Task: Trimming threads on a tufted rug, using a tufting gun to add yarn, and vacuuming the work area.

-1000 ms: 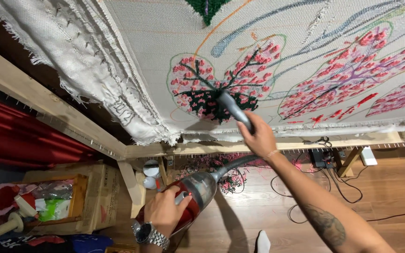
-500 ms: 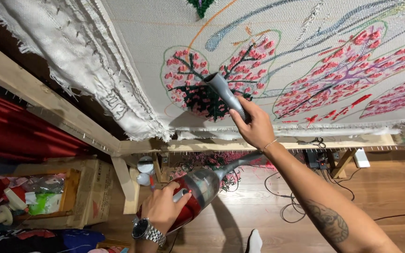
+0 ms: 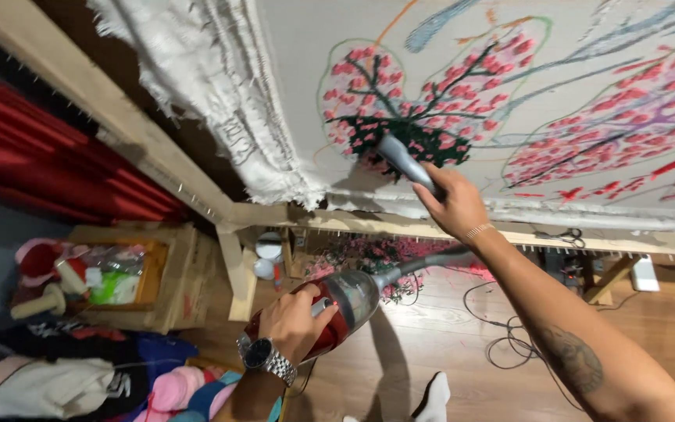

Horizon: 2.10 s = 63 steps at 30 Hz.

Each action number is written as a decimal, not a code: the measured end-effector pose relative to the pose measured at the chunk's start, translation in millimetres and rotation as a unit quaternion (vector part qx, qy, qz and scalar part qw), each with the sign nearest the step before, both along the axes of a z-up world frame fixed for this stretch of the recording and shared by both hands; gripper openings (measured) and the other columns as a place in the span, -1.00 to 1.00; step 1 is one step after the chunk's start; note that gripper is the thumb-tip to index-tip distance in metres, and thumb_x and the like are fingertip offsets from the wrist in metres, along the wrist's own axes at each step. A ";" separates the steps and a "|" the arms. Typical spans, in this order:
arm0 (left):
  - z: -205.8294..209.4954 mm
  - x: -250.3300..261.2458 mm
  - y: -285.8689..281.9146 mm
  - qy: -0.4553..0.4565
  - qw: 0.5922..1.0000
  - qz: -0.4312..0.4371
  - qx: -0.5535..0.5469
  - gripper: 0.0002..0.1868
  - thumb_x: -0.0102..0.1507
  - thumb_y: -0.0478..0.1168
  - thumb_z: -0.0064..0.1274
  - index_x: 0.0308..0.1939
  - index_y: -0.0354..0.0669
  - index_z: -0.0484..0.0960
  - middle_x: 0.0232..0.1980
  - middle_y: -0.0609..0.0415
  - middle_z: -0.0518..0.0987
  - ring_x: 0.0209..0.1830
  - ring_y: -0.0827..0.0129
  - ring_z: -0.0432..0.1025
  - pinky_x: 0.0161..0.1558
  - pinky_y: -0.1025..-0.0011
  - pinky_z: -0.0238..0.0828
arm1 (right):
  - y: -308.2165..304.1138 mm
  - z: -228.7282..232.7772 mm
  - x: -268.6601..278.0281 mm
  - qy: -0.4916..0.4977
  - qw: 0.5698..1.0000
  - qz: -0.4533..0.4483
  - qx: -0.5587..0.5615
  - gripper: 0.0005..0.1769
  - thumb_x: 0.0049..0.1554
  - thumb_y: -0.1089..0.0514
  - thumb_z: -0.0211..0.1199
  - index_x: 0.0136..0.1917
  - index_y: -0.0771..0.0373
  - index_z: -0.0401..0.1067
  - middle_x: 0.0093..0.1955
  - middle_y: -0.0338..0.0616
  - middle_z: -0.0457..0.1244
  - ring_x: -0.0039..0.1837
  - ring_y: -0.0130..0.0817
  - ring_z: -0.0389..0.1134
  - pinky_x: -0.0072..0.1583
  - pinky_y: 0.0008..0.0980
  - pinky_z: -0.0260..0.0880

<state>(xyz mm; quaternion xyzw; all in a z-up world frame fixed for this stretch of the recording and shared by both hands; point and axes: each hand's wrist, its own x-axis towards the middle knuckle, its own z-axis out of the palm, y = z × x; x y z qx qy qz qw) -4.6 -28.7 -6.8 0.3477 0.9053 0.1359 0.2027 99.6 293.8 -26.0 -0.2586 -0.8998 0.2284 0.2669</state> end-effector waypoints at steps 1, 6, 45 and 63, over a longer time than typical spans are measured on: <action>1.6 -0.3 -4.0 -0.009 1.000 0.009 0.002 -0.53 0.18 0.18 0.15 0.04 0.03 0.66 -0.15 -0.18 0.68 -0.12 -0.07 0.57 -0.07 0.05 0.51 | -8.0 1.5 -16.7 0.012 1.000 0.023 0.006 -0.54 0.19 -0.01 0.32 0.32 0.13 0.46 -0.16 0.08 0.31 -0.15 0.01 0.36 -0.07 -0.09 0.36; -1.6 -3.0 -20.3 -0.009 0.999 0.041 0.015 -0.54 0.16 0.17 0.17 0.04 0.07 0.67 -0.14 -0.17 0.68 -0.12 -0.08 0.57 -0.05 0.04 0.50 | -45.6 9.2 -85.2 0.061 0.993 0.096 0.032 -0.55 0.21 -0.02 0.30 0.33 0.13 0.45 -0.13 0.06 0.31 -0.13 0.01 0.38 -0.07 -0.07 0.39; -66.3 112.1 107.1 -0.015 0.992 -0.004 -0.125 -0.56 0.10 0.24 0.21 -0.05 0.19 0.74 -0.16 0.00 0.72 -0.11 0.03 0.60 -0.05 0.12 0.55 | 177.9 -320.9 258.9 -0.272 0.896 -0.215 -0.278 -0.36 0.22 -0.27 0.08 0.28 0.30 0.29 0.13 0.32 0.34 0.21 0.20 0.37 0.24 0.01 0.33; -161.6 259.4 266.1 -0.042 0.986 -0.053 -0.154 -0.51 0.08 0.20 0.26 -0.04 0.06 0.76 -0.17 -0.03 0.73 -0.10 0.07 0.60 0.00 0.17 0.53 | 226.0 -419.8 493.1 -0.308 0.738 -0.292 -0.525 -0.29 0.21 -0.24 0.06 0.22 0.50 0.30 -0.13 0.17 0.35 -0.27 -0.09 0.40 -0.21 -0.14 0.44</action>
